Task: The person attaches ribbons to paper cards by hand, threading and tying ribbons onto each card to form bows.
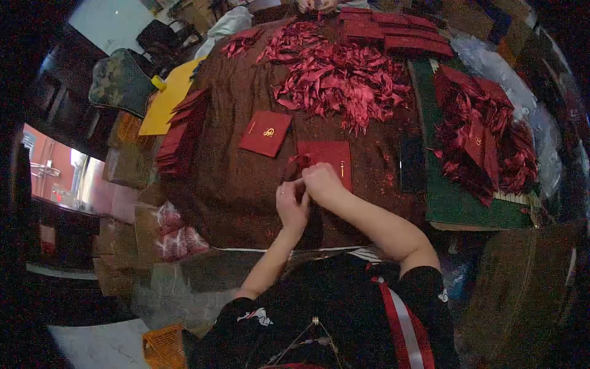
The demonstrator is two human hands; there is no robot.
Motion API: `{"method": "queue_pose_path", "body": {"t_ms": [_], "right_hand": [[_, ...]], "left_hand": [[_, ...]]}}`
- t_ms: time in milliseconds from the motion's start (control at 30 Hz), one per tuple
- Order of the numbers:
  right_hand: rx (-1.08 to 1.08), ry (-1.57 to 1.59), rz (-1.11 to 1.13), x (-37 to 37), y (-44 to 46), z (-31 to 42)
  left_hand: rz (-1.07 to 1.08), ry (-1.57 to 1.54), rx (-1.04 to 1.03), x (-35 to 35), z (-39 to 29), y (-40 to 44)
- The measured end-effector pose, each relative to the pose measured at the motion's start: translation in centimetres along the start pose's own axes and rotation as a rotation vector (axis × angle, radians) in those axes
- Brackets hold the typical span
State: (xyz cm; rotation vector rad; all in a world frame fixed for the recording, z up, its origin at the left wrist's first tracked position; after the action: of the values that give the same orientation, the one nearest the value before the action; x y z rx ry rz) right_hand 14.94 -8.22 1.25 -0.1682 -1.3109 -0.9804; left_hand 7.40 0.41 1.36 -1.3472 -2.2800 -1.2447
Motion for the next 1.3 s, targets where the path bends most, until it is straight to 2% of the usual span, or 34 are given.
{"method": "queue_pose_path", "body": {"t_ms": [33,67,100,167,200,300,367,433,500,600,633,700,733,800,833,900,1033,1100,1133,1200,1300], "right_hand": [[0.087,-0.009,-0.037,0.7,-0.2,0.9],[0.042,0.043,0.087,-0.4,0.0,0.4],[0.054,0.046,0.093,-0.8,-0.1,0.5],[-0.010,0.057,-0.042,-0.4,-0.3,0.0],[-0.111,0.083,0.049,-0.8,-0.1,-0.6],[-0.075,0.205,0.033,-1.5,0.0,-1.6],[-0.075,0.397,0.042,-0.6,-0.2,-2.2],[0.001,0.339,-0.047,0.0,-0.5,-2.1],[-0.038,0.252,-0.048,1.6,-0.5,-1.1],[-0.009,0.154,-0.160,2.3,-1.0,0.0],[-0.097,0.228,-0.083,1.2,-1.0,-1.1],[-0.182,0.335,-0.126,0.6,-1.2,-2.1],[-0.282,0.460,-0.077,0.2,-1.1,-2.9],[-0.296,0.462,-0.075,-0.2,-1.0,-3.4],[-0.319,0.462,-0.072,-0.5,-1.2,-3.8],[-0.354,0.427,-0.038,-1.4,-1.2,-4.7],[-0.349,0.467,-0.010,-2.2,-1.1,-5.2],[-0.315,0.441,-0.047,-2.7,-1.1,-5.6],[-0.307,0.463,-0.058,-3.2,-1.2,-6.0],[-0.289,0.452,-0.065,-1.9,-1.0,-4.6],[-0.304,0.418,-0.055,-1.8,-1.0,-4.6]], "left_hand": [[0.028,0.009,0.062,-0.2,0.5,-0.2],[-0.005,0.005,0.026,0.0,0.1,-0.2],[-0.042,0.004,-0.007,0.3,-0.2,-0.2],[-0.030,-0.021,0.044,-0.4,0.8,-0.8],[-0.048,-0.024,0.061,-0.2,0.9,-0.7],[-0.034,-0.051,0.103,-0.5,1.4,-0.8],[-0.019,-0.092,0.112,-0.6,1.8,-0.9],[0.033,-0.129,0.101,0.2,1.7,-0.2],[0.086,-0.207,0.081,0.4,2.3,0.0],[0.096,-0.228,0.163,1.4,4.1,0.4],[0.120,-0.194,0.201,1.3,4.6,0.4],[0.182,-0.164,0.269,0.3,5.7,0.5],[0.174,-0.161,0.267,0.1,6.1,0.6],[0.189,-0.139,0.303,-0.5,7.0,0.8],[0.179,-0.141,0.159,-0.3,6.5,1.2],[0.194,-0.127,0.113,0.0,5.9,1.8],[0.260,-0.167,0.216,-0.7,7.3,1.8],[0.305,-0.174,0.194,-0.8,6.9,2.1],[0.324,-0.074,0.250,-0.2,6.1,1.7],[0.183,-0.120,0.165,-0.5,6.3,1.2],[0.145,-0.117,0.244,-0.4,6.4,0.7]]}}
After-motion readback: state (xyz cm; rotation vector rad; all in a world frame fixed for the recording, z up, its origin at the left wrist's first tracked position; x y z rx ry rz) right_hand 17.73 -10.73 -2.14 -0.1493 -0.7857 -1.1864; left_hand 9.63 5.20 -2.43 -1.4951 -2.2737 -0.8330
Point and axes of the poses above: each hand's wrist, its own y-axis towards the middle knuckle, its own x-axis out of the back of the hand, z = x × y, the point moved 7 cm from there along y, towards the middle knuckle, and after that the axes turned 6 degrees about -z, right-handed, at the moved point
